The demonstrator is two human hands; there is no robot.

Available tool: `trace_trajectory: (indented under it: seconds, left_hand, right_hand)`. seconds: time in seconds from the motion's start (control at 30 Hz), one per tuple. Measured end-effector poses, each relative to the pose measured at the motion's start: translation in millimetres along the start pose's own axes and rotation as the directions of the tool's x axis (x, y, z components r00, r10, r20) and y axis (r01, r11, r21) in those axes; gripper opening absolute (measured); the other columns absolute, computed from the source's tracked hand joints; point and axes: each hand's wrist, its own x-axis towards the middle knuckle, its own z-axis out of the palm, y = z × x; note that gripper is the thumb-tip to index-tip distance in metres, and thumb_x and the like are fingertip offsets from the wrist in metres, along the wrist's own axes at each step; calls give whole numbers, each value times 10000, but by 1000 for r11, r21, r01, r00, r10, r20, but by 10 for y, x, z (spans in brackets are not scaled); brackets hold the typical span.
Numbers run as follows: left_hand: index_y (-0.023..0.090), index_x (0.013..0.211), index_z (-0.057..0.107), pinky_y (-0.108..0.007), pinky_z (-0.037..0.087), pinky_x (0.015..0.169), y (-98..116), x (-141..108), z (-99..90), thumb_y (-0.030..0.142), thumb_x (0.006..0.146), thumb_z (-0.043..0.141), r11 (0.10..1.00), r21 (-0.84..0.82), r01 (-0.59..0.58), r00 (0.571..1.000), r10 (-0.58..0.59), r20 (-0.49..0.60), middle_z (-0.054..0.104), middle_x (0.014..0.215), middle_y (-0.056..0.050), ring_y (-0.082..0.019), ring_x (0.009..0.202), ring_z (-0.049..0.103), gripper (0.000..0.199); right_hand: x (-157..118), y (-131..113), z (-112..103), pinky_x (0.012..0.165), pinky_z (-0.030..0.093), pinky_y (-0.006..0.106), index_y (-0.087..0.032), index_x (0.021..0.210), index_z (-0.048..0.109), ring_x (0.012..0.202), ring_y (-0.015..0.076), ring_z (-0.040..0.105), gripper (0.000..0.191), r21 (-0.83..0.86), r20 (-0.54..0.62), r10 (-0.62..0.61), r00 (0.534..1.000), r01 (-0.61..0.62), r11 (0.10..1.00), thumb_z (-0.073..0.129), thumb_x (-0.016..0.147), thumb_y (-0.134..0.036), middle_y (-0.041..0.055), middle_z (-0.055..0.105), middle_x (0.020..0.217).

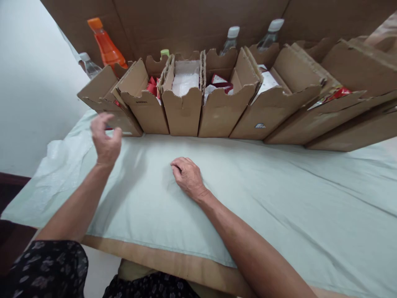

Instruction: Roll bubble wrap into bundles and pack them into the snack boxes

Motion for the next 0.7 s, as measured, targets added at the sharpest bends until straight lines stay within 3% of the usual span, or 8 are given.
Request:
trace_trajectory:
  seconds: [0.07,0.17,0.3,0.4,0.5,0.7]
  left_hand:
    - [223,1286,635,-572,215,1319,-81,321,-178,184,777,718,994,82,-75,996,78,-38,552,1490,-57,-337,1503,394,517]
    - [217,1253,631,-623,84,1332,-120,705,-281,213,767,800,976,189,-112,986,87,140,512,1542,-8,-370,1576,247,514]
    - [160,940,658,-666,58,1302,-36,914,-303,145,839,714,887,427,-176,952,43,303,674,1266,-58,-332,1384,483,116]
    - [177,824,620,-664,105,1284,84,880,-401,120,869,638,834,478,-277,917,80,391,679,955,-17,-272,1165,599,75]
    - [198,794,625,-632,196,1262,263,752,-540,148,852,617,847,410,-340,886,142,442,637,833,0,-256,1026,632,77]
    - [234,698,644,-540,424,1101,881,430,-623,153,752,702,958,187,-219,844,90,529,620,719,-22,-337,1007,684,113]
  right_hand:
    - [5,-9,-7,908,562,386,-228,900,712,947,221,708,196,8,2,3,1000,-3,1000,526,945,-184,51,782,978]
    - [12,-20,-17,918,563,389,-225,898,714,943,219,708,198,17,3,16,1000,-16,1000,525,948,-192,54,781,980]
    - [19,-14,-11,918,562,394,-233,895,722,941,224,706,193,31,2,38,999,-38,999,536,944,-211,54,782,978]
    - [20,-2,7,921,558,391,-236,892,727,946,225,708,195,45,-6,46,999,-46,998,540,937,-211,55,782,974]
    - [23,15,27,926,559,385,-232,869,728,936,221,711,178,76,-18,53,998,-51,996,558,917,-209,53,778,944]
    - [56,107,45,882,581,352,-202,947,730,967,202,722,222,183,-134,127,983,-102,978,514,917,-244,88,764,1071]
